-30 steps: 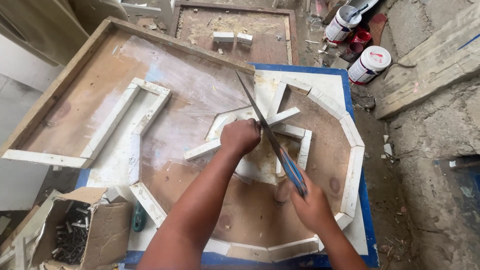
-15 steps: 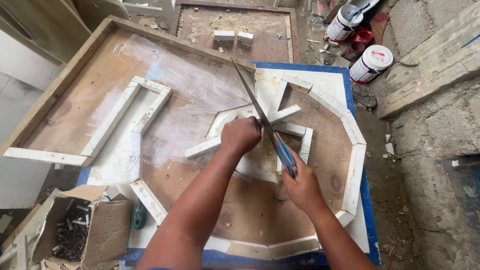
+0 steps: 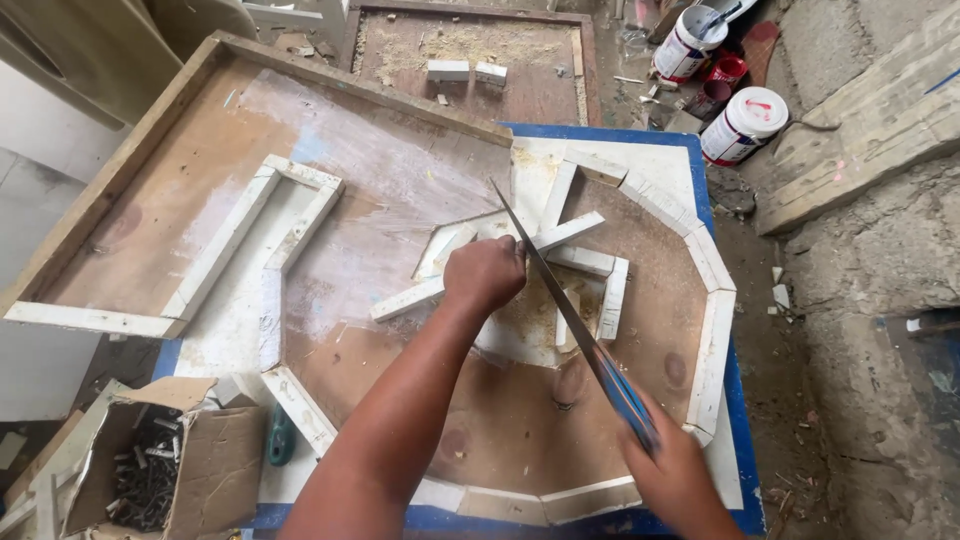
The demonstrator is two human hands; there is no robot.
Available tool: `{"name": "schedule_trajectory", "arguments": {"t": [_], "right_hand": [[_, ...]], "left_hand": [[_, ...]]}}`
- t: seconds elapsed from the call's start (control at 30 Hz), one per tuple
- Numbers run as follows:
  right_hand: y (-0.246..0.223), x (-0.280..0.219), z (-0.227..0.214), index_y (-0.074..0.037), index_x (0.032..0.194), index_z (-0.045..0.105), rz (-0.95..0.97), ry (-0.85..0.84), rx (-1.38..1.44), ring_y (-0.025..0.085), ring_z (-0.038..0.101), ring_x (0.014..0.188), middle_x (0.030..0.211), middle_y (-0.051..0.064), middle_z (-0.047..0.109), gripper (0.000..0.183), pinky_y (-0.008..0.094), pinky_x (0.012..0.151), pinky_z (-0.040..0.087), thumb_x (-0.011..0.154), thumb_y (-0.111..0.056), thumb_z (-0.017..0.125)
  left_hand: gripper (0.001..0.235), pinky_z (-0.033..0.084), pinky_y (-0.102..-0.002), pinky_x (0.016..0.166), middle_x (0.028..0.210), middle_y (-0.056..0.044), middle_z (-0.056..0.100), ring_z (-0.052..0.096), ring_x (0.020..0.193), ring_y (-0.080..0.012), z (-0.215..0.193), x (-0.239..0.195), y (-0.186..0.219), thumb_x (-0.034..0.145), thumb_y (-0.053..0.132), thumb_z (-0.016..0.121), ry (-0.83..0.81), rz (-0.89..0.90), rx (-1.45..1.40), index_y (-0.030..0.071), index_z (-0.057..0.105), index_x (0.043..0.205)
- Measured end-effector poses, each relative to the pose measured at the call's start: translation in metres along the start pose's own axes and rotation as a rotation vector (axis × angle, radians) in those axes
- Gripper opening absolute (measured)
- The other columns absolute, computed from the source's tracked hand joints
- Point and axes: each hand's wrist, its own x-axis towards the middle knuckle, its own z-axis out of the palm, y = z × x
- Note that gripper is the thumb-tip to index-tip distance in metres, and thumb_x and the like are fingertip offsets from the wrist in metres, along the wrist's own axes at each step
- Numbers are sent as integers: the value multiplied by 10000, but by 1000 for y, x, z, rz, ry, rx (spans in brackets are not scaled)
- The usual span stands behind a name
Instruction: Assembling a wooden mold structure by cutting and fitting wooden strips into a predefined shape.
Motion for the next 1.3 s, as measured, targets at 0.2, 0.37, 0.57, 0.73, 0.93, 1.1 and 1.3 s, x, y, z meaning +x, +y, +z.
{"name": "schedule_trajectory", "arguments": {"t": [0.2,0.37,0.57,0.73,0.93,1.1,1.3], "right_hand": [[-69,45,17,-235,1514,547,-482,115,131,153,576,614,856,29,709,560,312,623,507,954,-252,547],[-7,-19,0,-301,1529,554,-276,38,120,149,512,536,713,45,648,640,303,551,435,902,-175,549],[30,-36,0,-487,1400,681,198,184,-62,169,530,612,694,103,677,513,272,628,453,898,-384,664],[-55,40,25,-42,1394,643,-568,196,209,399,684,1162,1212,294,720,534,577,937,504,864,-93,609],[-37,20,17,-222,1499,573,-401,94,134,134,476,495,597,14,546,553,323,489,386,955,-316,550],[139,45,8,-316,1610,442,133,-84,336,360,721,787,1022,215,777,720,416,779,510,931,-154,619],[-18,21,6,-264,1521,564,-90,58,71,188,581,611,822,80,703,614,332,598,430,919,-380,587]], "left_hand": [[540,541,-474,603,908,-147,739,705,788,-390,-3,-2,5,1068,466,288,-5,-19,18,107,692,1059],[556,548,-480,606,883,-151,729,697,765,-375,-4,-1,1,1078,455,257,-16,-4,5,88,675,1062],[520,553,-444,578,808,-113,707,680,723,-324,0,0,-2,1082,404,269,-15,-17,-9,88,674,998],[559,559,-545,874,958,-200,761,738,971,-429,-6,-15,3,982,432,332,85,24,-22,70,738,1109],[538,553,-516,724,1036,-172,736,693,942,-418,-6,-2,2,1057,444,271,-48,-36,-11,108,686,1128],[514,558,-432,611,888,-111,725,691,795,-319,-8,-1,2,1076,409,270,-38,-21,-37,103,682,1048],[491,544,-484,584,859,-137,725,692,776,-378,4,3,0,1057,415,306,19,-3,-14,105,686,1026]]}}
